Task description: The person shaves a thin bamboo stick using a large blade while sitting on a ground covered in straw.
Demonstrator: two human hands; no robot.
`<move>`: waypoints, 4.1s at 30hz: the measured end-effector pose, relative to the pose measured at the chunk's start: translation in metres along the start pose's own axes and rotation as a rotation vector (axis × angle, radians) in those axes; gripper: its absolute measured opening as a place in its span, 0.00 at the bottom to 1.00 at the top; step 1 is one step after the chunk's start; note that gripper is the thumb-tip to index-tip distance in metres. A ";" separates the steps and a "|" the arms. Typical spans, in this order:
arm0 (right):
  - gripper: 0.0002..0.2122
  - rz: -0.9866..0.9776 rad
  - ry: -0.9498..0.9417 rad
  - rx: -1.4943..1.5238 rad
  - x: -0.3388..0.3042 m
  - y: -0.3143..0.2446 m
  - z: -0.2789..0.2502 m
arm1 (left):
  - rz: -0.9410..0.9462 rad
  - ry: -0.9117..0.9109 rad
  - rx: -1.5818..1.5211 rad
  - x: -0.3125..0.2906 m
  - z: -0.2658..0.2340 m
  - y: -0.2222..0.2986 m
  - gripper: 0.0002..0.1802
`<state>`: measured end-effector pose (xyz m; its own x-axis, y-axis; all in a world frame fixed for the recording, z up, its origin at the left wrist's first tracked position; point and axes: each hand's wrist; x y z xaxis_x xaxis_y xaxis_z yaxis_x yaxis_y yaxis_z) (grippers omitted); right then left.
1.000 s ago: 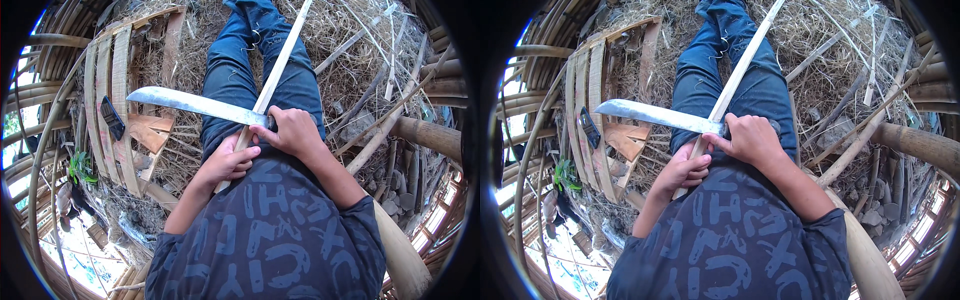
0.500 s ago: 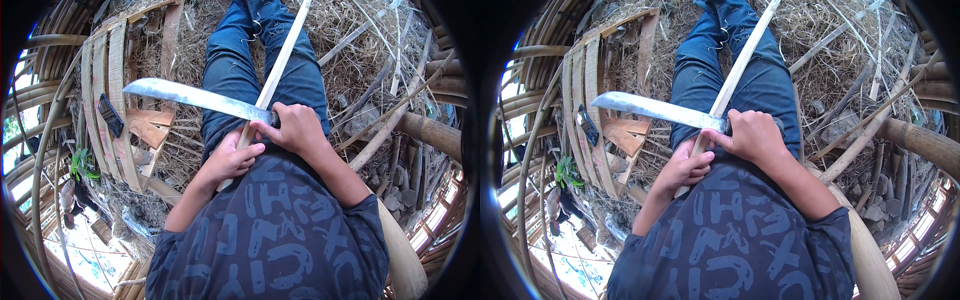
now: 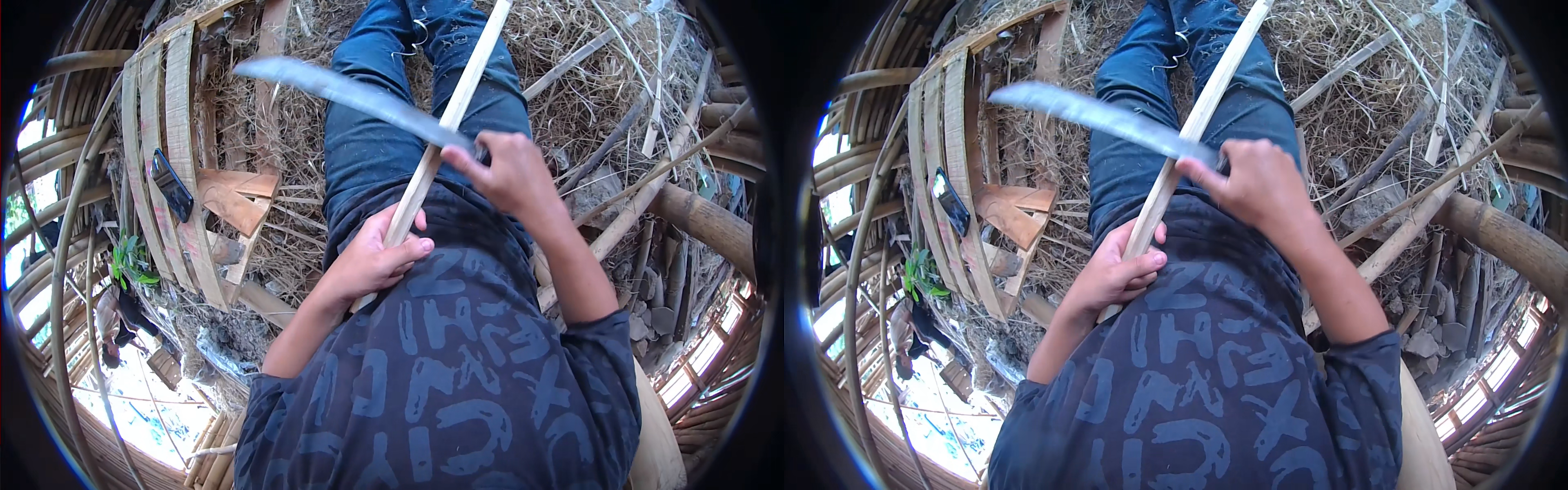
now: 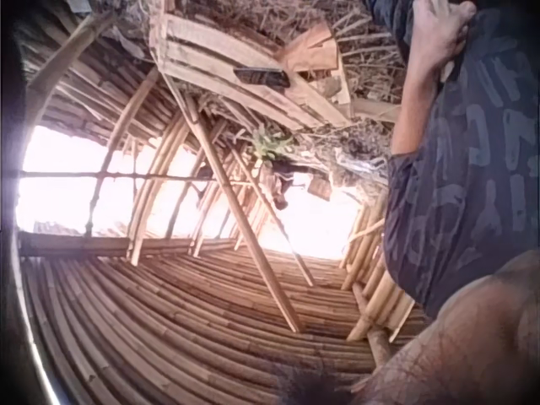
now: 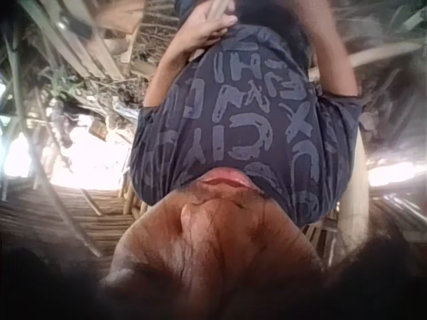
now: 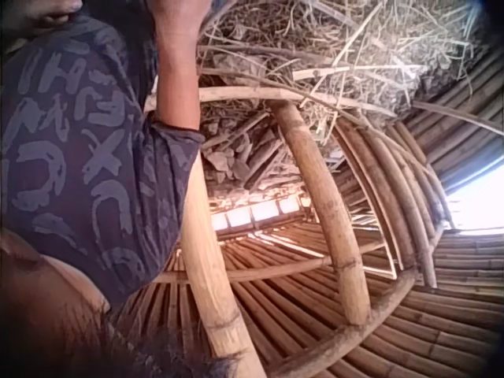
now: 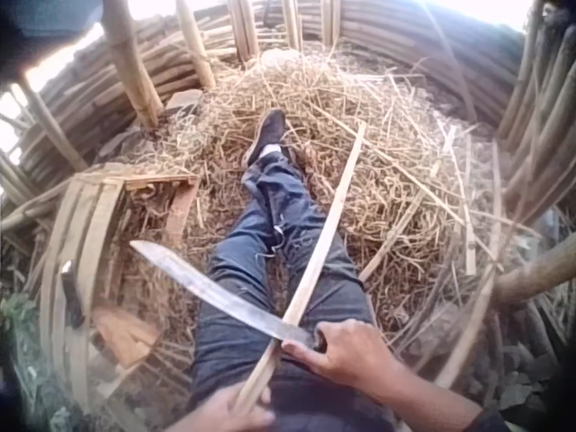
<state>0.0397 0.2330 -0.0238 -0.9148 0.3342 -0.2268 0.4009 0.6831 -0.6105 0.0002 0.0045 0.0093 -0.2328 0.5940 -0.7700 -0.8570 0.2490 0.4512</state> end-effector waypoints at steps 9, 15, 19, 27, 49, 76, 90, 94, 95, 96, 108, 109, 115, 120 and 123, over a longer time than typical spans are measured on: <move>0.35 -0.136 -0.004 -0.011 -0.024 -0.008 0.029 | -0.017 0.064 0.092 0.003 -0.003 0.002 0.18; 0.35 -0.153 0.047 -0.063 -0.025 -0.003 0.031 | 0.120 0.094 0.237 0.006 0.002 0.000 0.18; 0.35 -0.177 0.082 -0.071 -0.023 -0.001 0.031 | 0.114 0.101 0.213 0.007 0.001 -0.002 0.18; 0.35 -0.188 0.107 -0.098 -0.024 0.000 0.032 | 0.112 0.080 0.196 0.006 0.000 -0.005 0.19; 0.37 -0.068 0.114 -0.143 -0.023 0.015 0.029 | 0.099 0.088 0.178 0.000 -0.002 -0.006 0.17; 0.38 0.049 0.037 -0.062 0.018 0.016 0.013 | 0.154 0.158 0.353 0.003 0.004 -0.008 0.16; 0.40 0.058 0.210 -0.173 0.049 0.052 0.011 | 0.240 0.178 0.406 0.001 0.005 -0.009 0.16; 0.44 0.377 0.220 -0.111 0.091 0.131 -0.030 | 0.197 0.119 0.415 -0.005 0.007 -0.006 0.16; 0.44 0.320 0.227 -0.180 0.095 0.135 -0.036 | 0.206 0.122 0.417 -0.004 0.006 -0.004 0.16; 0.46 0.331 0.223 -0.259 0.096 0.133 -0.036 | 0.184 0.116 0.377 -0.002 0.005 -0.003 0.16; 0.37 0.026 0.056 -0.025 0.019 0.015 0.015 | 0.191 0.150 0.409 0.004 0.005 -0.002 0.15; 0.37 -0.017 0.058 -0.062 0.023 0.016 0.014 | 0.189 0.141 0.413 0.004 0.005 -0.002 0.15; 0.40 0.270 0.194 0.004 0.076 0.076 -0.003 | 0.208 0.187 0.484 0.001 0.003 -0.002 0.16; 0.41 0.384 0.272 0.028 0.097 0.136 -0.014 | 0.197 0.140 0.443 0.007 0.004 0.001 0.16; 0.40 0.311 0.341 0.089 0.083 0.100 -0.003 | 0.177 0.157 0.432 0.005 0.005 0.001 0.15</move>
<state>0.0035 0.3310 -0.1015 -0.6776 0.7187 -0.1560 0.6341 0.4635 -0.6189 0.0003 0.0118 0.0080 -0.4524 0.5421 -0.7081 -0.5363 0.4690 0.7017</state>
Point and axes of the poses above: each hand's wrist, its own x-axis towards the middle knuckle, its own z-axis out of the palm, y = z × x, and after that the axes turned 8 degrees about y, right-handed
